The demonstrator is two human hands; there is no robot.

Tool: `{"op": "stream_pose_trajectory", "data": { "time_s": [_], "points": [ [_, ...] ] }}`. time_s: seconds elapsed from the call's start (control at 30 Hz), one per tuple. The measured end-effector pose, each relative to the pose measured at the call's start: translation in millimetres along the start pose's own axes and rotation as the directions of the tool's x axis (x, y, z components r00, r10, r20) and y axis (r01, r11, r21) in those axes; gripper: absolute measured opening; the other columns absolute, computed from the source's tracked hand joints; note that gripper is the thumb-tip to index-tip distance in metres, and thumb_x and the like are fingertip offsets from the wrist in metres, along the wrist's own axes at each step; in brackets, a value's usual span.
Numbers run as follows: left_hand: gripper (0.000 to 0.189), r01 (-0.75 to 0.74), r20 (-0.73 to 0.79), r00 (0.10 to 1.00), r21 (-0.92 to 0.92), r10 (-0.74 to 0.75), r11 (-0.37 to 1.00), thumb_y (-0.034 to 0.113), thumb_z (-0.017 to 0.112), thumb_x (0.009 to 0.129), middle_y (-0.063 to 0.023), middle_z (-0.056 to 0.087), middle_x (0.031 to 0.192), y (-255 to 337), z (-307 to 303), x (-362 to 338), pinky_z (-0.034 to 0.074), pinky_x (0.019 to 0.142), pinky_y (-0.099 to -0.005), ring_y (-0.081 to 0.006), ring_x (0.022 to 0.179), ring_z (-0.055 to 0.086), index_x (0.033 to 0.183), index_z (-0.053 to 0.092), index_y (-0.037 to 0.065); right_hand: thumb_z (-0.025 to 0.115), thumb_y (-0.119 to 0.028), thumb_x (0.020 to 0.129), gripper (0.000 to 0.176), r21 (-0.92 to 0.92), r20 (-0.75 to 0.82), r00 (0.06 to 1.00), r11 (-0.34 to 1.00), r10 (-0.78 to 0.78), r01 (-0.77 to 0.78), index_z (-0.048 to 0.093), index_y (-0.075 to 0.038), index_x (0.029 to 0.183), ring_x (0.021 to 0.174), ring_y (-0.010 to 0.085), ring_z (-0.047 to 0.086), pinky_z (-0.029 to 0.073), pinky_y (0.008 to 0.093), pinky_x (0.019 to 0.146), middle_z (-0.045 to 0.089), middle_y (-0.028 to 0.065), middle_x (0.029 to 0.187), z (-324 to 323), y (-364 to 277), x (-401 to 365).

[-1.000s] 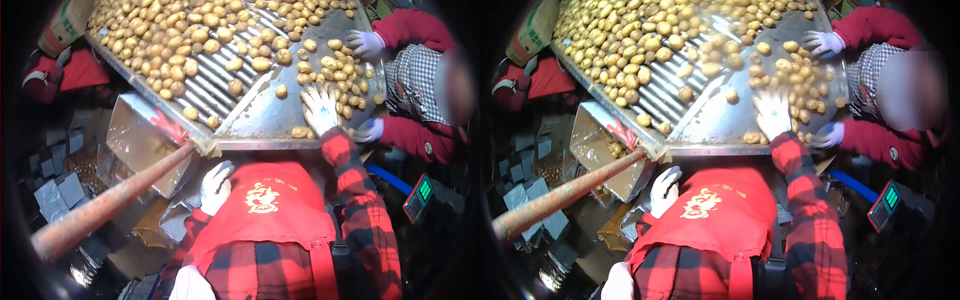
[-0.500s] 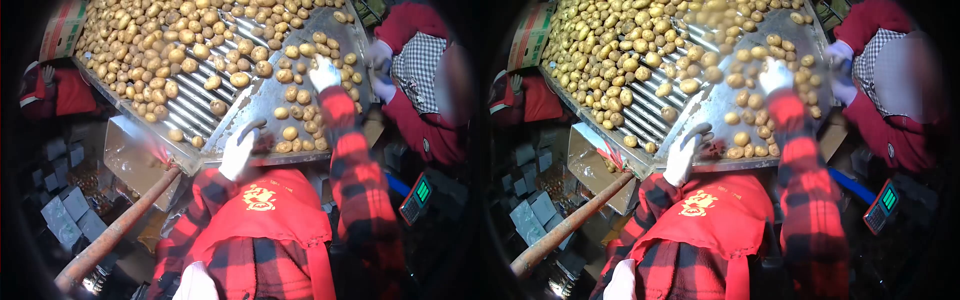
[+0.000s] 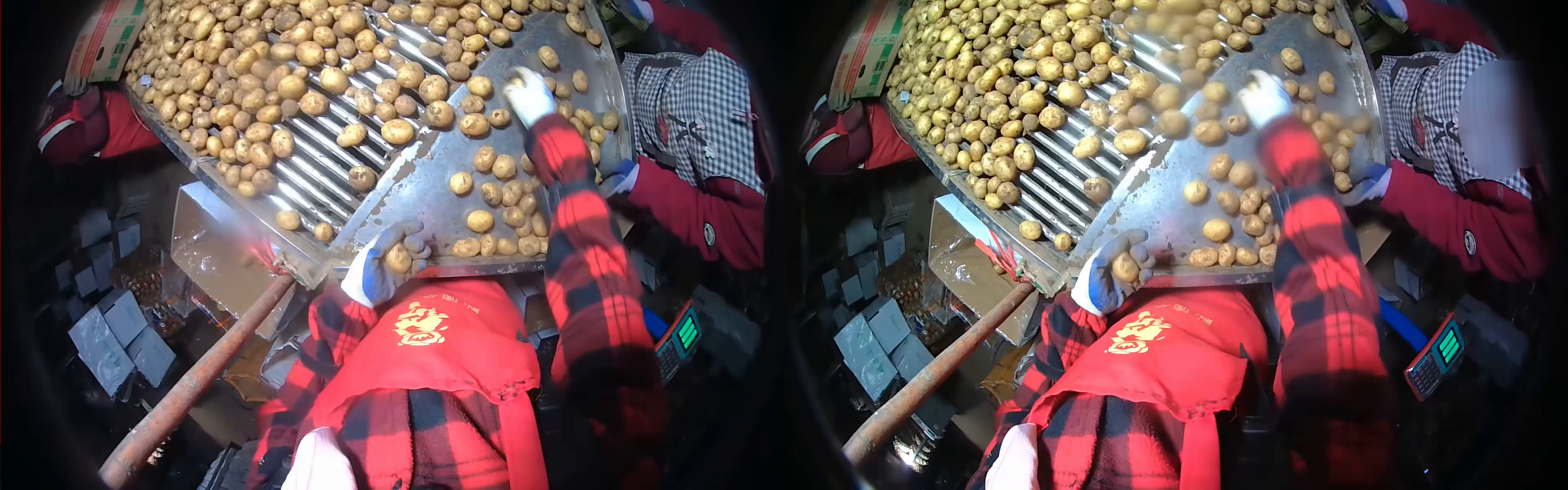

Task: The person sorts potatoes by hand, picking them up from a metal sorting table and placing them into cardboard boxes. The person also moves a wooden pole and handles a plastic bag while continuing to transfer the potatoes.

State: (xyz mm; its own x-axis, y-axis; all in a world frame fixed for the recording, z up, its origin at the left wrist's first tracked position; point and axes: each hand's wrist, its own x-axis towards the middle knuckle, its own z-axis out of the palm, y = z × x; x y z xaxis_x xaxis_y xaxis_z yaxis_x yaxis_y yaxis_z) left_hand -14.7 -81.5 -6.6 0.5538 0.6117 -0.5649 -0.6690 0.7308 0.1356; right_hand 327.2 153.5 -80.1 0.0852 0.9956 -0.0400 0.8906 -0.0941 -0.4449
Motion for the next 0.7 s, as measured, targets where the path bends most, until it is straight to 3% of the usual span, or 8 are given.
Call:
{"op": "stream_pose_trajectory", "data": {
  "time_s": [0.03,0.23,0.43,0.5,0.57,0.63,0.67,0.7],
  "points": [
    [0.040,-0.004,0.002,1.000,-0.005,0.004,1.000,0.026,0.059,0.101,-0.0117,0.066,0.103,0,-3,-2,0.057,0.081,-0.0360,-0.0269,0.091,0.067,0.130,0.053,-0.001,0.062,-0.019,0.085,0.034,0.226,-0.102,0.993,0.974,0.055,-0.031,0.070,-0.018,0.118,0.109,0.0346,0.063,0.052,0.0457,0.092,0.063,0.0171,0.119,10,17,-8],
    [0.046,-0.058,-0.094,0.993,0.186,0.077,0.981,0.021,0.057,0.100,-0.0114,0.065,0.107,0,2,3,0.055,0.091,-0.0364,-0.0272,0.102,0.064,0.138,0.048,-0.003,0.053,-0.014,0.089,0.033,-0.363,0.247,0.723,0.631,-0.645,0.686,0.069,-0.023,0.118,0.107,0.0294,0.061,0.048,0.0434,0.091,0.064,0.0084,0.115,-19,-88,-47],
    [0.045,0.022,-0.014,1.000,0.192,-0.020,0.981,0.021,0.054,0.103,-0.0107,0.067,0.111,5,26,28,0.054,0.075,-0.0307,-0.0172,0.082,0.061,0.142,0.047,0.000,0.051,-0.016,0.095,0.028,-0.366,0.489,0.737,0.657,-0.467,0.659,0.070,-0.026,0.114,0.094,0.0290,0.067,0.052,0.0429,0.080,0.069,0.0073,0.101,-22,-80,4],
    [0.052,-0.014,-0.041,0.999,0.219,0.023,0.976,0.020,0.053,0.103,-0.0141,0.061,0.133,14,30,25,0.055,0.073,-0.0300,-0.0198,0.093,0.065,0.151,0.038,0.006,0.056,-0.016,0.094,0.028,0.019,0.144,0.912,0.922,-0.385,0.386,0.067,-0.021,0.119,0.098,0.0297,0.068,0.053,0.0434,0.082,0.069,0.0080,0.105,-32,-80,-24],
    [0.065,-0.059,-0.018,0.998,0.097,0.061,0.994,0.016,0.054,0.102,-0.0156,0.047,0.151,22,32,28,0.056,0.068,-0.0234,-0.0282,0.122,0.061,0.160,0.024,0.013,0.060,-0.017,0.090,0.041,0.291,0.336,0.824,0.882,-0.456,0.370,0.062,-0.019,0.131,0.104,0.0304,0.067,0.053,0.0409,0.089,0.068,0.0110,0.116,-24,-87,-64],
    [0.063,-0.091,0.101,0.991,-0.028,0.093,0.995,0.015,0.055,0.102,-0.0169,0.048,0.148,30,12,31,0.056,0.066,-0.0211,-0.0287,0.118,0.063,0.158,0.027,0.012,0.062,-0.016,0.083,0.060,0.365,0.570,0.686,0.887,-0.452,0.282,0.056,-0.021,0.142,0.107,0.0301,0.066,0.051,0.0381,0.098,0.065,0.0134,0.129,-60,-135,-115],
    [0.063,-0.095,0.106,0.990,-0.032,0.098,0.995,0.015,0.055,0.102,-0.0169,0.048,0.148,34,10,31,0.056,0.066,-0.0211,-0.0287,0.118,0.063,0.158,0.027,0.012,0.062,-0.016,0.084,0.058,0.344,0.552,0.748,0.918,-0.368,0.198,0.057,-0.020,0.142,0.109,0.0319,0.066,0.052,0.0391,0.098,0.065,0.0132,0.128,-60,-145,-121],
    [0.059,-0.051,0.119,0.991,-0.051,0.057,0.997,0.016,0.055,0.103,-0.0180,0.049,0.146,37,7,30,0.056,0.065,-0.0212,-0.0293,0.117,0.063,0.156,0.030,0.010,0.064,-0.018,0.085,0.057,0.152,0.240,0.844,0.877,-0.481,0.456,0.056,-0.017,0.141,0.105,0.0313,0.066,0.054,0.0408,0.090,0.067,0.0134,0.119,-29,-130,-112]
  ]
}}
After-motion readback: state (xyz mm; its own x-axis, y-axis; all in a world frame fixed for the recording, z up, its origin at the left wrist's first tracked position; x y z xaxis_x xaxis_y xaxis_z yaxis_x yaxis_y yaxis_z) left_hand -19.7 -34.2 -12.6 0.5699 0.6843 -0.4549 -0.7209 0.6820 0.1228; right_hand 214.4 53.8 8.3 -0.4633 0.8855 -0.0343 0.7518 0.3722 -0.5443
